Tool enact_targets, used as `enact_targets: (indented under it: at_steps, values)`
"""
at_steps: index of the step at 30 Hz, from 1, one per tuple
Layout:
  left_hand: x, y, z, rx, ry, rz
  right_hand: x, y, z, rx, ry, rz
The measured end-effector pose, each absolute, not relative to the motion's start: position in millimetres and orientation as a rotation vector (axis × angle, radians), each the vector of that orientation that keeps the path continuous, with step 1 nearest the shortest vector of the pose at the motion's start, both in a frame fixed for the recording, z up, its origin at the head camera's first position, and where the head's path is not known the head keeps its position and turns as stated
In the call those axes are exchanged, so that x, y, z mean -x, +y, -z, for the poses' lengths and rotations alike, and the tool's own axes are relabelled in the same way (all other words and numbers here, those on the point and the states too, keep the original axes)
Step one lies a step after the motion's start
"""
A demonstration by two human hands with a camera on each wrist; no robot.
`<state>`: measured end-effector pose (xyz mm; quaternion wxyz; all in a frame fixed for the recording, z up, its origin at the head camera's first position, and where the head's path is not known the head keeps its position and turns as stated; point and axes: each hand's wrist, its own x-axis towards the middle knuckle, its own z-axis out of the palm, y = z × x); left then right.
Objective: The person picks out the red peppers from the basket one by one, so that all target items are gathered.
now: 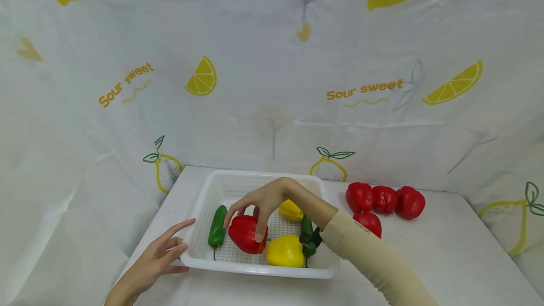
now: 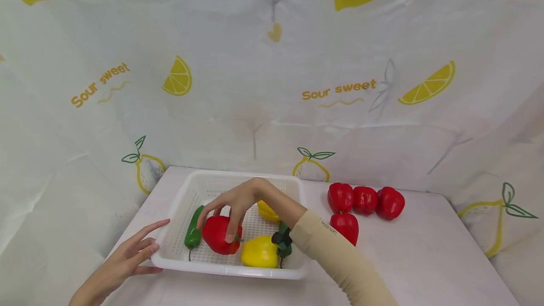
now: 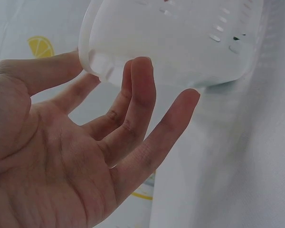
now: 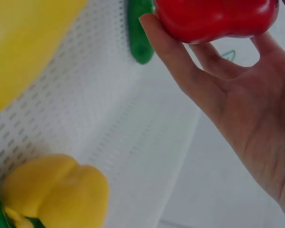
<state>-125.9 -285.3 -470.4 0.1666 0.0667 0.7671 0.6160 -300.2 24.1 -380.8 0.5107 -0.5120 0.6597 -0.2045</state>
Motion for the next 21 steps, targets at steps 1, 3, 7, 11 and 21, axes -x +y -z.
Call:
enact_targets:
  at_steps: [1,3,7,11,21]
  values:
    - [126.0,-285.3,470.4,-0.193,2.183,-1.754,300.9,27.0,378.3,1.249,1.587,0.506]
    - [125.9,-285.3,470.3,-0.198,2.183,-1.756,302.1,33.3,372.3,1.282,1.591,0.53]
    - [125.3,-285.8,470.6,-0.221,2.184,-1.763,301.7,47.7,356.9,1.329,1.637,0.577]
    - [124.6,-286.3,471.0,-0.245,2.185,-1.771,299.6,63.6,342.7,1.332,1.692,0.649]
    - [123.5,-285.1,470.5,-0.22,2.191,-1.77,289.2,105.8,325.3,1.298,1.826,0.85]
